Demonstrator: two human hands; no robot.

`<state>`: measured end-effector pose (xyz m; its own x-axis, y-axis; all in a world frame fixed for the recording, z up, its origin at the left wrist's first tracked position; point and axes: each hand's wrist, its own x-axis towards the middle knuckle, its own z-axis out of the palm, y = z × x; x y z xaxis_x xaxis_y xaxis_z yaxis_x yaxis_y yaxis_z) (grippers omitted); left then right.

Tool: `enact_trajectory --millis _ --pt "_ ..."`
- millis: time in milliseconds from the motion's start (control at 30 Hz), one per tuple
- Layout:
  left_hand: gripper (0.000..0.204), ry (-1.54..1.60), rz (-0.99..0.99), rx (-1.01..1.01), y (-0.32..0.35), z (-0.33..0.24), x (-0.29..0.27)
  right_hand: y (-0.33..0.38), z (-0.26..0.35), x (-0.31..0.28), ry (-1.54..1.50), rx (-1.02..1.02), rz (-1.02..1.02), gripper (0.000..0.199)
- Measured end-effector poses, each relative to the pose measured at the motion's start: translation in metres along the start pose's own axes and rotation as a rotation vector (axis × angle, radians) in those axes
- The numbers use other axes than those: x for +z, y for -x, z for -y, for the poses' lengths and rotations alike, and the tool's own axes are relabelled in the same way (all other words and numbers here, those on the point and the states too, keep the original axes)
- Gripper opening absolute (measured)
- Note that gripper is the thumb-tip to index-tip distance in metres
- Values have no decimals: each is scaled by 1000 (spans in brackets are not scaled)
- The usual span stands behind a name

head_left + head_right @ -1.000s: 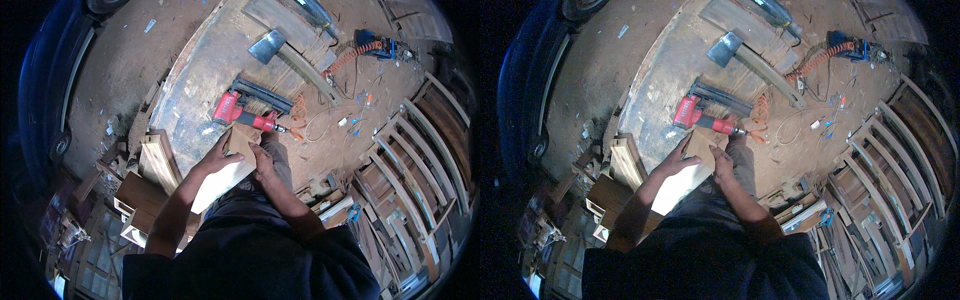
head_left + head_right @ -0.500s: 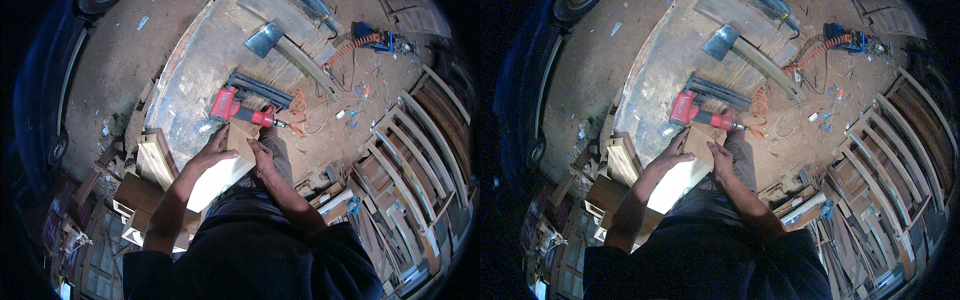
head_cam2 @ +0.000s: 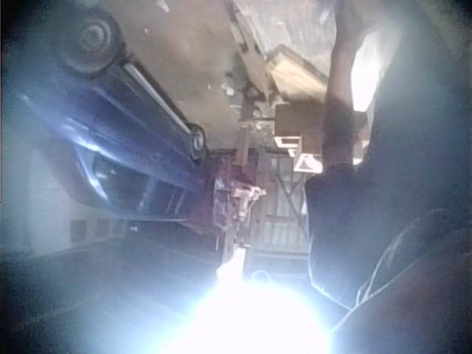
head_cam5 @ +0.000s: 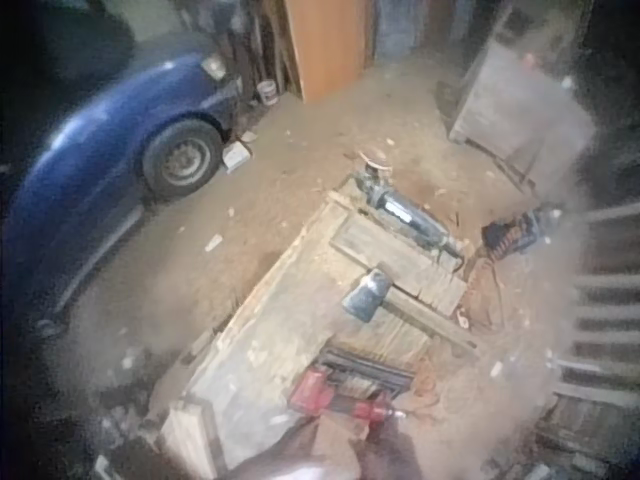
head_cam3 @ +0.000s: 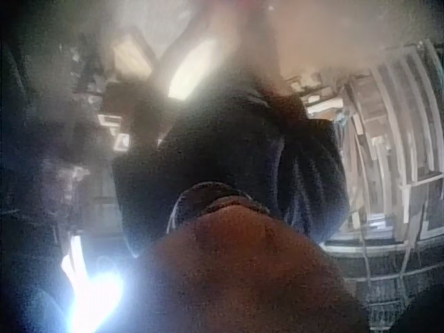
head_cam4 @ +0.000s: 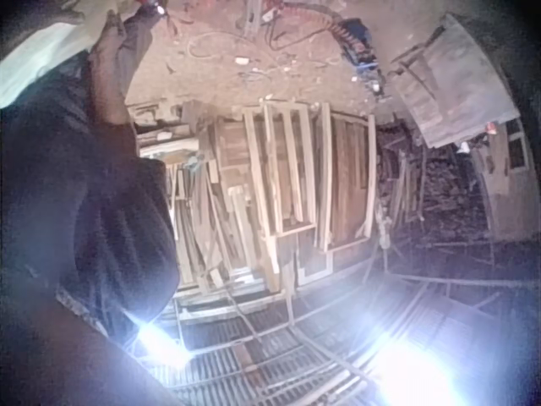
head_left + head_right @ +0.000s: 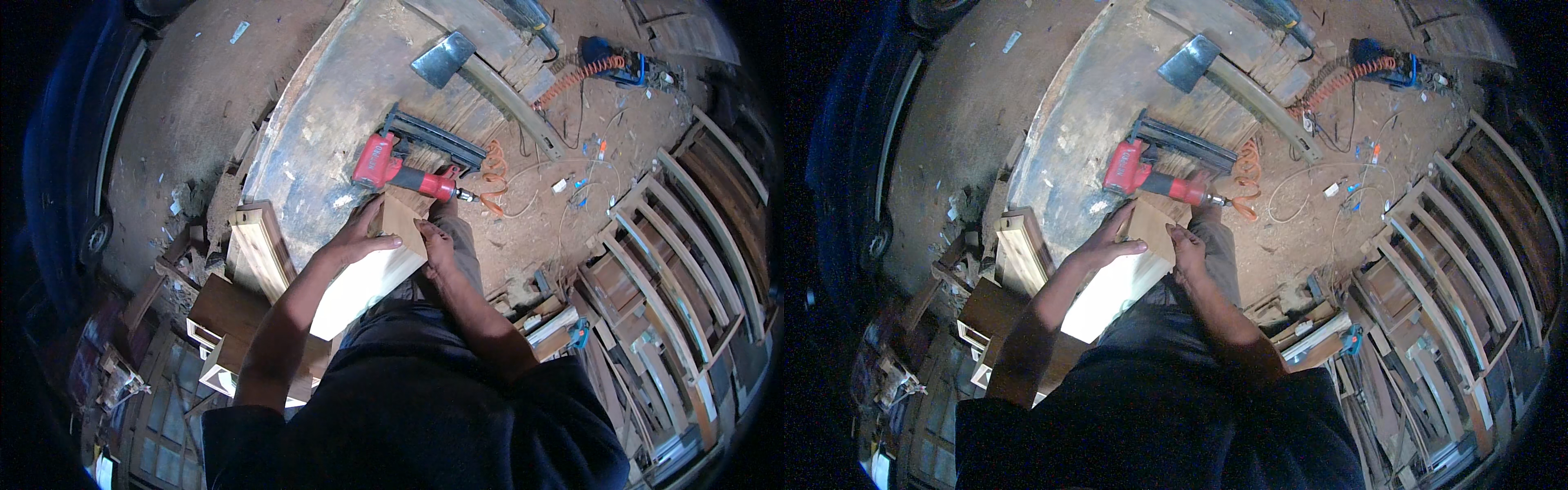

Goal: The person assembles wooden frames by aligning cut pieces of lumber on a workbench and securing them with a pneumatic nail gun. They repeatedly pick up wood pieces, position them into rectangular structures, and drive nails into the joints to fasten the components together.

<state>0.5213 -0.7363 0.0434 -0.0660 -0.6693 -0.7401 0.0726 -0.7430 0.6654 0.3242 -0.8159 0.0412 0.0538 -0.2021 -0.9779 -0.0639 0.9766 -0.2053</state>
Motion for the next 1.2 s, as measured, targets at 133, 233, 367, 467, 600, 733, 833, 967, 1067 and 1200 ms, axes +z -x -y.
enact_trajectory --millis 133,233,367,467,600,733,833,967,1067,1200 --pt "94 -207 -288 160 17 -27 12 -42 -29 -27 6 2 43 33" --pt "68 -620 -656 336 29 -51 53 -54 -40 -33 17 -31 27 33" --pt "30 -886 -569 738 13 -30 78 -34 -25 -20 -68 -69 43 32" --pt "18 -870 -558 639 14 -40 82 -36 -26 -21 -122 -55 32 32" --pt "16 -926 -565 618 13 -40 84 -29 -20 -12 -93 -18 -13 32" --pt "14 -950 -556 603 10 -42 83 -49 -25 -13 -149 -30 14 27" --pt "13 -946 -569 601 13 -39 88 -45 -24 -14 -105 -20 -14 23" --pt "12 -982 -573 589 7 -41 87 -41 -16 -15 19 -37 7 28" --pt "13 -992 -580 585 10 -39 88 -24 -11 -14 34 -60 16 28" --pt "13 -976 -603 608 10 -39 88 -13 -2 -28 360 -177 4 24"
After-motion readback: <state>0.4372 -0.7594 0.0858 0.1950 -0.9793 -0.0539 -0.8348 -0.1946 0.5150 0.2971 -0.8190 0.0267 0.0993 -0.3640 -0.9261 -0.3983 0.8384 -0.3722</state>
